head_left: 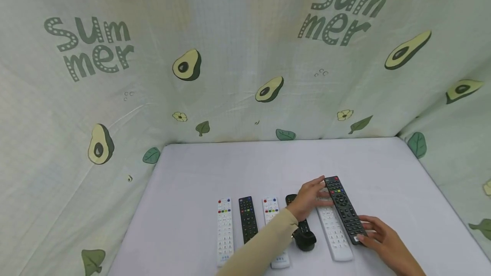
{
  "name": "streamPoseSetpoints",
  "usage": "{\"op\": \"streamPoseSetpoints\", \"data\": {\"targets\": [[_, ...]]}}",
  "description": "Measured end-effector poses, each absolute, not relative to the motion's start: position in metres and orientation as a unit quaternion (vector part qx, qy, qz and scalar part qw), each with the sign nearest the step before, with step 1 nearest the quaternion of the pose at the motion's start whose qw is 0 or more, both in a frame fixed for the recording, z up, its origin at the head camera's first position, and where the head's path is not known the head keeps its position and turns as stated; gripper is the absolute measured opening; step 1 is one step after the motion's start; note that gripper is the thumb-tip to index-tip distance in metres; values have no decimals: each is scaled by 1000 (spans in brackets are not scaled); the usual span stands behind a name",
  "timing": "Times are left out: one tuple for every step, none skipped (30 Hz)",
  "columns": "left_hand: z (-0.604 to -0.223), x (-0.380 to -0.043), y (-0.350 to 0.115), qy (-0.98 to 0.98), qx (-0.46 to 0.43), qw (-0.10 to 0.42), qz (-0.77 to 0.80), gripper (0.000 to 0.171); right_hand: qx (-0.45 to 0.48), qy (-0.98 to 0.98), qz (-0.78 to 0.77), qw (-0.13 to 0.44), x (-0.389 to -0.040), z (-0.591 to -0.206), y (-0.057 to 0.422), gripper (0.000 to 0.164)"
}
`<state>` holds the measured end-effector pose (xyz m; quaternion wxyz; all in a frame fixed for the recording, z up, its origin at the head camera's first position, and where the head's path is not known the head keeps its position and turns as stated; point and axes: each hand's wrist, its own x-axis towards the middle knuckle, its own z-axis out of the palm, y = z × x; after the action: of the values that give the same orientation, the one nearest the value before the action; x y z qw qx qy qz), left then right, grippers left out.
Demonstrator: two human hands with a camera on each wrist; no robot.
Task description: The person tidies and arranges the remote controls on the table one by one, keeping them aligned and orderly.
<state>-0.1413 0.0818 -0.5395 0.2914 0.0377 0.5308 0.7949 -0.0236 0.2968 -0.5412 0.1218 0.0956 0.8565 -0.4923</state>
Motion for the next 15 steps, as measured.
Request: {"op": "streamPoseSetpoints", "data": {"targets": [[-539,-140,83,529,41,296,794,52,96,860,-485,128,-23,-541,299,65],[-539,-139,85,528,44,301,793,53,96,864,-475,134,-23,-542,300,66],[-539,-139,86,526,49,305,792,53,96,868,-466,141,-22,-542,302,67],[-539,-138,88,524,53,309,792,54,97,871,-459,145,-22,-543,304,68],[-539,-137,89,523,56,312,791,54,98,873,-453,149,-21,-543,305,68],[-539,-137,91,522,59,314,790,54,98,874,-450,153,-21,-544,307,69],[-539,-136,92,523,61,316,790,55,100,875,-448,156,-20,-544,308,69],[-538,-135,94,524,64,316,788,55,102,875,-447,158,-20,-544,309,69],[-538,-135,95,526,65,316,787,56,103,874,-446,160,-20,-545,310,69],[-539,-134,97,529,65,316,785,56,106,874,-447,160,-19,-545,310,69],[-539,-133,99,530,65,316,784,57,107,873,-447,162,-19,-546,311,69],[-540,-132,100,530,66,317,783,57,110,872,-447,163,-19,-546,312,69],[-541,-131,102,529,67,318,784,57,113,872,-448,165,-18,-547,312,69],[-541,-130,103,528,69,319,784,57,116,871,-448,166,-18,-547,312,69],[-542,-129,105,527,69,320,784,57,118,870,-448,168,-18,-548,313,69]]}}
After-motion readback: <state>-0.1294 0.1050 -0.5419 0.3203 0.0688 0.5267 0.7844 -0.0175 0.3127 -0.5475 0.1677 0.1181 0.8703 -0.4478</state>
